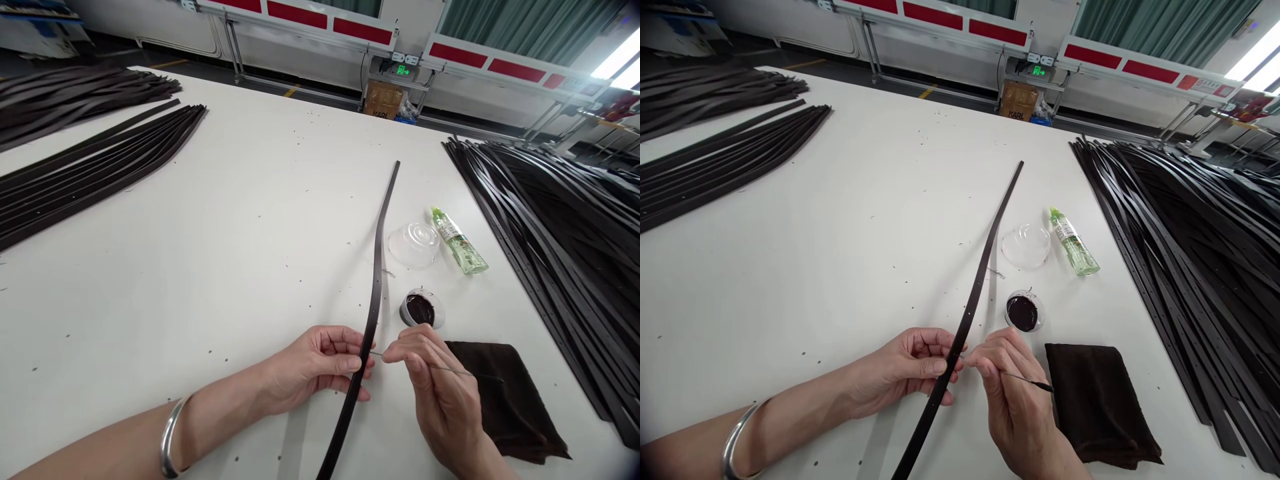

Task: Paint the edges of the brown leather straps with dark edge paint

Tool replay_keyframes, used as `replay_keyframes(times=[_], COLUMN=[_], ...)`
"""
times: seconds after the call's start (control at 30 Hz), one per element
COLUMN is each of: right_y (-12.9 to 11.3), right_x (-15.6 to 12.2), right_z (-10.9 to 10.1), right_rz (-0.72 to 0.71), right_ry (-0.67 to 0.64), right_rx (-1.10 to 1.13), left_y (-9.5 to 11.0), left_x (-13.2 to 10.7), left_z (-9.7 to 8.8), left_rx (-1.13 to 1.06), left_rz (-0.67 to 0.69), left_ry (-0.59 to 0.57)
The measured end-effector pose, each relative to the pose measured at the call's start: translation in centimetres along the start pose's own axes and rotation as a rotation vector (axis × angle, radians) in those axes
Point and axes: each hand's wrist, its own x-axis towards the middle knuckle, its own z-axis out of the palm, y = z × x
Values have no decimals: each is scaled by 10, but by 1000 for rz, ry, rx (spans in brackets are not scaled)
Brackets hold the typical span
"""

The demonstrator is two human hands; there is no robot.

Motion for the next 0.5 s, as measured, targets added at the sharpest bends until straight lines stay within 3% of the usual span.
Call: replay_keyframes(times=[0.5], right_y=[-3], right_x=[5], right_z=[3], right_rz=[-45], right_ry=[-22], right_rx=[-43], left_y=[1], left_x=[-1], left_z=[0], left_rx=[49], left_rz=[10], left_ry=[-23])
